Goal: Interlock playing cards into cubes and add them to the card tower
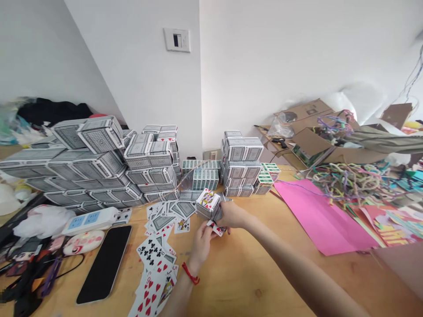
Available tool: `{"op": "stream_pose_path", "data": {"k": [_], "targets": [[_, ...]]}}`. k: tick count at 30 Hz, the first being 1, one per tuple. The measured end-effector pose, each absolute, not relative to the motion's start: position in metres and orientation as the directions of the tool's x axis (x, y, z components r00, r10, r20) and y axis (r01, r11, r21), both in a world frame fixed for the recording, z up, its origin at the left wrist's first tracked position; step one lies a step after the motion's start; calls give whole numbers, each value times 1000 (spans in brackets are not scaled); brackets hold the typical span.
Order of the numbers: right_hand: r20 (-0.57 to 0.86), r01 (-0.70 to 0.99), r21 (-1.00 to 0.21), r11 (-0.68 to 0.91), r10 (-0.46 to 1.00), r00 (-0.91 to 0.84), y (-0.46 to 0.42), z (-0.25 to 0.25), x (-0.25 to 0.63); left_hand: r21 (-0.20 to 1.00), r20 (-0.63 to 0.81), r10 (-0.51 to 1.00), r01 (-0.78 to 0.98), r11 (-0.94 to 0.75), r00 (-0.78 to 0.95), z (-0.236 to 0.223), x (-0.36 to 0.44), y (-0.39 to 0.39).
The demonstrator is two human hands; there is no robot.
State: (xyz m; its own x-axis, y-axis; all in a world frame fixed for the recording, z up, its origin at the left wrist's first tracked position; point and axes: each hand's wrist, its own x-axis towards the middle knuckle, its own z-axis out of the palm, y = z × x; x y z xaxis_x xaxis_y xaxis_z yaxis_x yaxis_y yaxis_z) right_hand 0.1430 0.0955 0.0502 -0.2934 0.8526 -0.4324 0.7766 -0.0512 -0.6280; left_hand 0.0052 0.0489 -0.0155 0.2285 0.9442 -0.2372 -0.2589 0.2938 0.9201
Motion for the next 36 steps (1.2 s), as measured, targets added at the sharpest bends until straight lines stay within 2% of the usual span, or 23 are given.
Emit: {"op": "stream_pose_path", "data": {"k": [4,6,11,17,22,26,32,36], "targets": [[-463,770,-637,-35,816,-346,96,57,147,913,-249,942,-271,306,224,-17,6,48],[-498,803,-595,-34,800,-335,98,61,147,913,-251,941,-268,308,225,-18,6,47],[-396,937,-330,114,885,-247,101,72,144,910,-243,944,-284,301,224,-19,8,47],[-638,963,-254,89,733,-236,106,82,147,910,-218,946,-299,286,242,-19,9,48],[-650,952,-281,120,706,-281,109,79,148,905,-208,949,-322,279,238,-21,10,48],[-576,946,-299,126,766,-284,104,78,150,903,-212,951,-327,278,223,-19,11,48],[-601,873,-485,46,707,-371,103,75,164,900,-235,952,-326,290,196,-14,12,47],[-572,840,-542,-43,751,-330,97,71,163,898,-254,948,-318,304,189,-12,10,46]]}}
